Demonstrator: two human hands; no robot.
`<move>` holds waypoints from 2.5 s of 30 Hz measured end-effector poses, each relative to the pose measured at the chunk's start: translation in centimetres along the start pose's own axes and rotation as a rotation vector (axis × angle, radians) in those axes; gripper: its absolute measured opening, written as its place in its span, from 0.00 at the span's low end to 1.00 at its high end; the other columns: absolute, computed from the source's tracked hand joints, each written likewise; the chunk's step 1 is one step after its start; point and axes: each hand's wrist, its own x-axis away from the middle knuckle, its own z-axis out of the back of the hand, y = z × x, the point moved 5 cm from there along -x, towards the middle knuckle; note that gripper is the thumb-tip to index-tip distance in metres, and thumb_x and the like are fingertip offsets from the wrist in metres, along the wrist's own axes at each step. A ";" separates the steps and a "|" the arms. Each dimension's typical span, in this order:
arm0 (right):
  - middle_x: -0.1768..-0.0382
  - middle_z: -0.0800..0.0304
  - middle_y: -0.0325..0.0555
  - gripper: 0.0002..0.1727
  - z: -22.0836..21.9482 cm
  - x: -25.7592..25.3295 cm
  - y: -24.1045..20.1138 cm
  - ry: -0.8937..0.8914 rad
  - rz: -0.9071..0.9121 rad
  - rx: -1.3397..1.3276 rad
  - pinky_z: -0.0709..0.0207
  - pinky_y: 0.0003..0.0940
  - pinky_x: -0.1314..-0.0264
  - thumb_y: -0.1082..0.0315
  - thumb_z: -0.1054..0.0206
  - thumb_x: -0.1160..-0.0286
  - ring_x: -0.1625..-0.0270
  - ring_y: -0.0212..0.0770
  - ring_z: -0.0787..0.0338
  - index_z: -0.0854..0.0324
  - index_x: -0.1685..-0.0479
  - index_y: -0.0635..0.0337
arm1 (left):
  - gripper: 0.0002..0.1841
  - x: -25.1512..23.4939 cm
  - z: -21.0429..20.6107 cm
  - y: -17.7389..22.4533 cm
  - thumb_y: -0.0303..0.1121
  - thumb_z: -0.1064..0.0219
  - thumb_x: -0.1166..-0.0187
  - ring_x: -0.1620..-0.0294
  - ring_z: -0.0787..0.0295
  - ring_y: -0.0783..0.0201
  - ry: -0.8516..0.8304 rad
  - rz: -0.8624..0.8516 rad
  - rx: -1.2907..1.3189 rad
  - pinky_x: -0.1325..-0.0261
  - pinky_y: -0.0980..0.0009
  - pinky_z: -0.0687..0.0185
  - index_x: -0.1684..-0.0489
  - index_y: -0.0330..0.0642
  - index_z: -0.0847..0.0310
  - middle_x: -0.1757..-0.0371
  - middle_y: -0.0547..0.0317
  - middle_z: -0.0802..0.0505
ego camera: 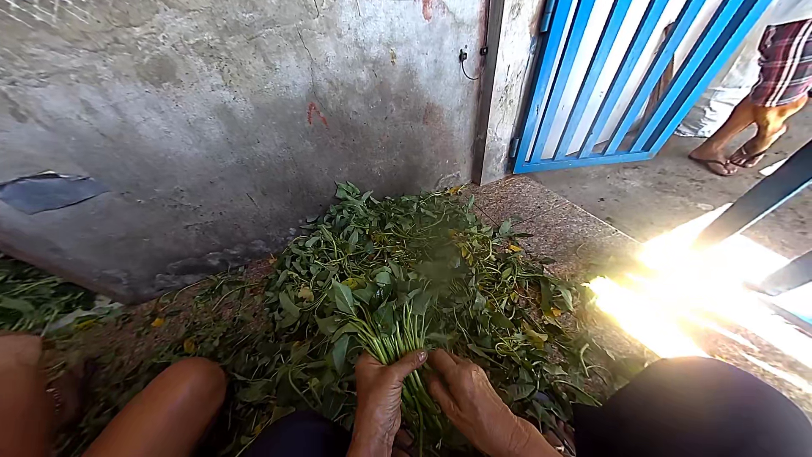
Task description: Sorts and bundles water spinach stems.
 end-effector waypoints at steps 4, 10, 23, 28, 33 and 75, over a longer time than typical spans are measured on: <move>0.64 0.08 0.49 0.16 -0.6 -0.4 -0.4 -0.042 -0.021 0.057 0.13 0.47 0.55 0.58 0.44 0.15 0.59 0.47 0.06 0.14 0.54 0.60 | 0.18 -0.1 0.1 -0.2 0.08 0.22 0.47 0.61 0.03 0.52 0.033 0.018 -0.044 0.53 0.62 0.06 0.58 0.21 0.17 0.63 0.38 0.04; 0.72 0.13 0.43 0.11 -1.2 2.4 -0.2 0.171 0.207 0.502 0.15 0.40 0.67 0.61 0.42 0.26 0.68 0.45 0.09 0.20 0.71 0.54 | 0.17 -0.9 2.8 1.8 0.07 0.26 0.42 0.73 0.06 0.50 0.279 -0.121 0.068 0.66 0.58 0.05 0.54 0.20 0.22 0.70 0.38 0.07; 0.23 0.28 0.72 0.22 -0.4 2.4 8.0 -0.876 -0.620 0.532 0.19 0.72 0.43 0.59 0.40 0.15 0.38 0.75 0.14 0.20 0.31 0.64 | 0.19 -0.3 6.6 5.5 0.07 0.27 0.41 0.73 0.05 0.55 0.548 -0.411 0.119 0.66 0.62 0.04 0.51 0.25 0.23 0.71 0.45 0.07; 0.22 0.26 0.68 0.38 -3.3 -6.7 15.2 -0.517 -0.842 0.374 0.20 0.67 0.35 0.56 0.40 0.15 0.33 0.69 0.13 0.48 0.08 0.57 | 0.20 -0.4 4.3 3.5 0.07 0.25 0.43 0.74 0.06 0.53 0.469 -0.278 0.143 0.67 0.62 0.05 0.52 0.22 0.23 0.71 0.41 0.07; 0.44 0.12 0.65 0.37 -7.3 -5.2 22.2 -0.260 -1.322 -0.503 0.14 0.48 0.55 0.44 0.40 0.14 0.58 0.54 0.07 0.42 0.12 0.54 | 0.17 -0.1 3.5 3.1 0.07 0.27 0.40 0.77 0.07 0.55 0.438 -0.191 0.179 0.70 0.62 0.06 0.54 0.23 0.23 0.73 0.42 0.07; 0.52 0.05 0.39 0.19 -0.8 1.5 3.6 0.047 0.233 0.059 0.15 0.49 0.41 0.76 0.42 0.26 0.48 0.42 0.05 0.12 0.45 0.44 | 0.23 -1.8 2.2 -0.1 0.08 0.20 0.50 0.63 0.05 0.55 0.191 -0.041 0.013 0.58 0.61 0.06 0.52 0.22 0.19 0.63 0.40 0.06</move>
